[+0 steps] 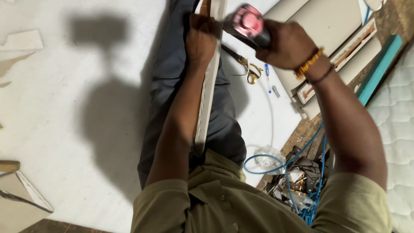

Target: The person sits on the floor of an upholstery workshop and wraps a strip of beige fabric around a long wooden frame piece, folding the fabric edges over the wood. They use a pneumatic nail gun to staple the fabric to the wood, pressing the strip steady with the other hand, and repeat the folding and stapling along the piece.

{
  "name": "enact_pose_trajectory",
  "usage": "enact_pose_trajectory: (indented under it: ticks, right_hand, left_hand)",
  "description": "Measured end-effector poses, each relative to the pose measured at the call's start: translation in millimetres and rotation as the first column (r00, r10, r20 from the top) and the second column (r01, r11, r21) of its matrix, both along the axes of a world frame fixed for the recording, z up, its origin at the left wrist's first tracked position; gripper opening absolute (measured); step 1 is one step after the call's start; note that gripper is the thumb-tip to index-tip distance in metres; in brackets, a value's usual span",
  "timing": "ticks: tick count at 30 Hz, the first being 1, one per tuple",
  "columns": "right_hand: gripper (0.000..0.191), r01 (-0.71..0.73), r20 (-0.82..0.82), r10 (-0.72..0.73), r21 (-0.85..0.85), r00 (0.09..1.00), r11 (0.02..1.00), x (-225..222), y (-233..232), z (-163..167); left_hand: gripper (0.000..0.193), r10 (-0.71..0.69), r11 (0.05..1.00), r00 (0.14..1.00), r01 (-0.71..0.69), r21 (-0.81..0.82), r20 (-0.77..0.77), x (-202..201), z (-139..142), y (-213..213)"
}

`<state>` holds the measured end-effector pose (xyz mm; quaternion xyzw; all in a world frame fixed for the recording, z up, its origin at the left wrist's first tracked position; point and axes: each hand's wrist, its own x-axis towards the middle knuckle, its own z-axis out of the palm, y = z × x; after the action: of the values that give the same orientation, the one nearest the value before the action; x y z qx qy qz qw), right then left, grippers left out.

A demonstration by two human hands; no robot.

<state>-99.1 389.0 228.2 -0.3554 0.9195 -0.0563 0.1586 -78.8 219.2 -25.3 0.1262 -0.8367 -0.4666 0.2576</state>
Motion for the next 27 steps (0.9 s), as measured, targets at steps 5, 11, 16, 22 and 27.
enact_pose_trajectory:
  ticks: [5,11,16,22,27]
  right_hand:
    - [0.033,-0.087,-0.026,0.095,0.22,0.995,0.972,-25.8,-50.3,-0.6]
    - [0.032,-0.068,0.062,0.051,0.304,0.997,0.95,-35.3,-66.7,-9.3]
    - [0.029,-0.06,0.004,0.062,0.323,0.998,0.945,-33.8,-52.5,-28.8]
    - [0.062,0.401,0.072,-0.398,-0.021,0.914,0.916,54.2,56.1,-41.4]
    - [0.057,0.594,0.187,-0.566,-0.177,0.803,0.784,200.2,146.7,-113.6]
  left_hand:
    - [0.035,-0.009,1.0,1.0,0.009,-0.019,-0.013,1.1,-0.9,-0.6]
    - [0.035,-0.065,0.995,0.998,0.064,0.074,0.006,3.1,-0.6,-1.4]
    - [0.027,-0.089,0.996,0.993,0.088,0.008,0.076,0.8,-7.2,-2.6]
    - [0.032,-0.065,0.993,0.992,0.054,0.1,0.105,1.0,-1.2,-4.6]
    - [0.038,-0.047,0.988,0.998,0.053,0.146,-0.048,3.8,2.7,-6.8]
